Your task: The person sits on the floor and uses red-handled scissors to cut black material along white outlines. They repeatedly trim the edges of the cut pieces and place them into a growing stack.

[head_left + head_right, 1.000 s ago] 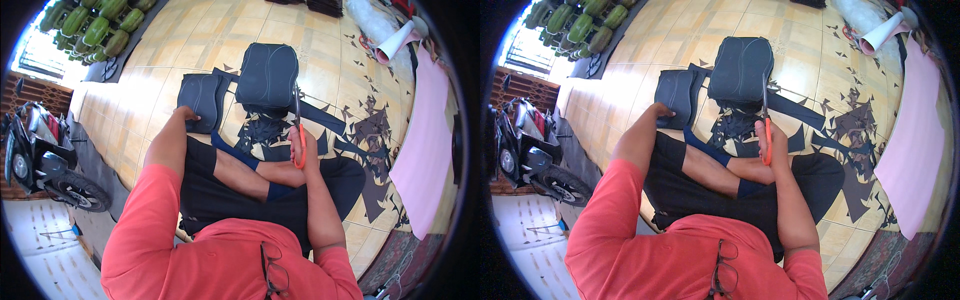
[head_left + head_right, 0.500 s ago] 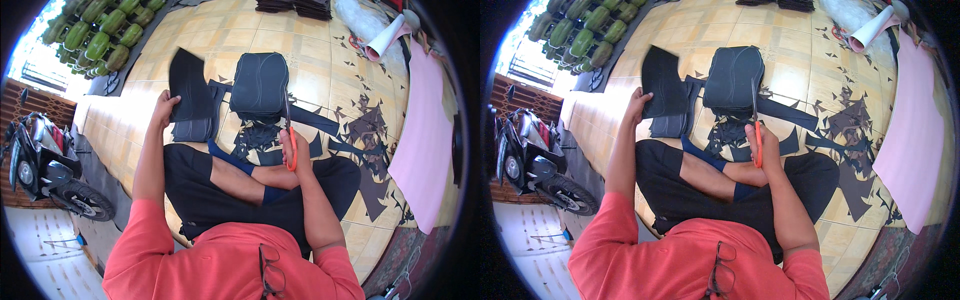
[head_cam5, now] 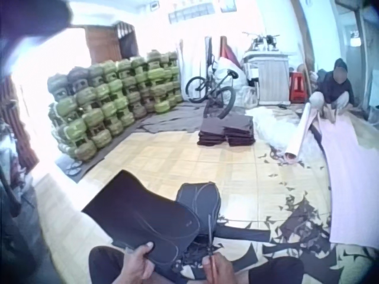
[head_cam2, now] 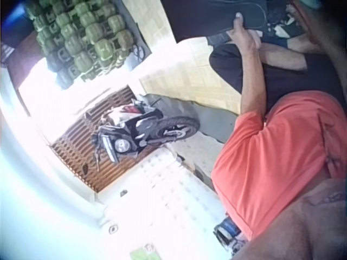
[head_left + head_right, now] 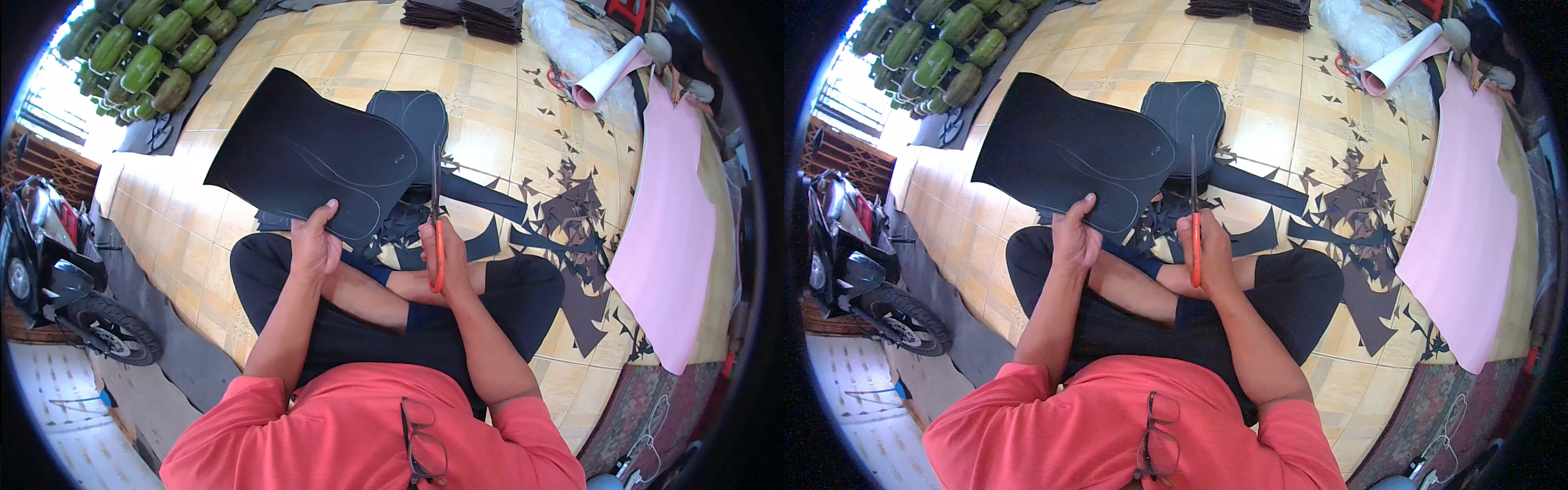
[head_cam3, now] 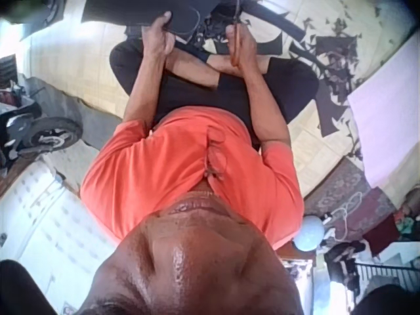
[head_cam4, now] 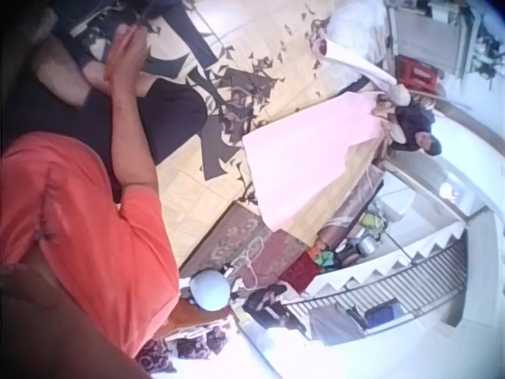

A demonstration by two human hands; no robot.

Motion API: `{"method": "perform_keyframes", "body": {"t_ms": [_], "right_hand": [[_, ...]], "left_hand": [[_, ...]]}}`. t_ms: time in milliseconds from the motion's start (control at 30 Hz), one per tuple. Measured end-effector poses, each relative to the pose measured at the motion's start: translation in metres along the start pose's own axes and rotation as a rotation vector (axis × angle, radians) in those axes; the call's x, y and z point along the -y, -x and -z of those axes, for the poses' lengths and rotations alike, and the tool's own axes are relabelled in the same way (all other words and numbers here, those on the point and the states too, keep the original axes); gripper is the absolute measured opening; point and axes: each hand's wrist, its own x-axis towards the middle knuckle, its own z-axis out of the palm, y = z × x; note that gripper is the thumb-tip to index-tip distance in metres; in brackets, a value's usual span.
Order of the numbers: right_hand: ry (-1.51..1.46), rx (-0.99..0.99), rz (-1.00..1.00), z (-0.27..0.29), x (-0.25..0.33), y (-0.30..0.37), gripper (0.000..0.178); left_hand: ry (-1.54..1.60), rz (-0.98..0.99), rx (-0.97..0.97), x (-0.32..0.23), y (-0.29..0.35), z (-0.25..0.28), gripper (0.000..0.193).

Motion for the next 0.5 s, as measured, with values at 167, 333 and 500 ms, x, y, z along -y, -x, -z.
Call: {"method": "perform_keyframes", "body": {"t_ms": [167,333,500], "right_hand": [[-0.048,-0.005,0.016,0.001,-0.003,-0.001,0.03],[-0.009,-0.013,0.073,0.003,-0.005,-0.004,0.041],[-0.053,-0.001,0.094,0.006,-0.004,-0.002,0.051]], "left_hand": [[0.045,0.071,0.016,0.009,0.01,-0.012,0.044],[0.02,0.108,0.021,0.017,0.013,-0.009,0.042],[0.029,0.117,0.021,0.019,0.011,-0.007,0.041]]}}
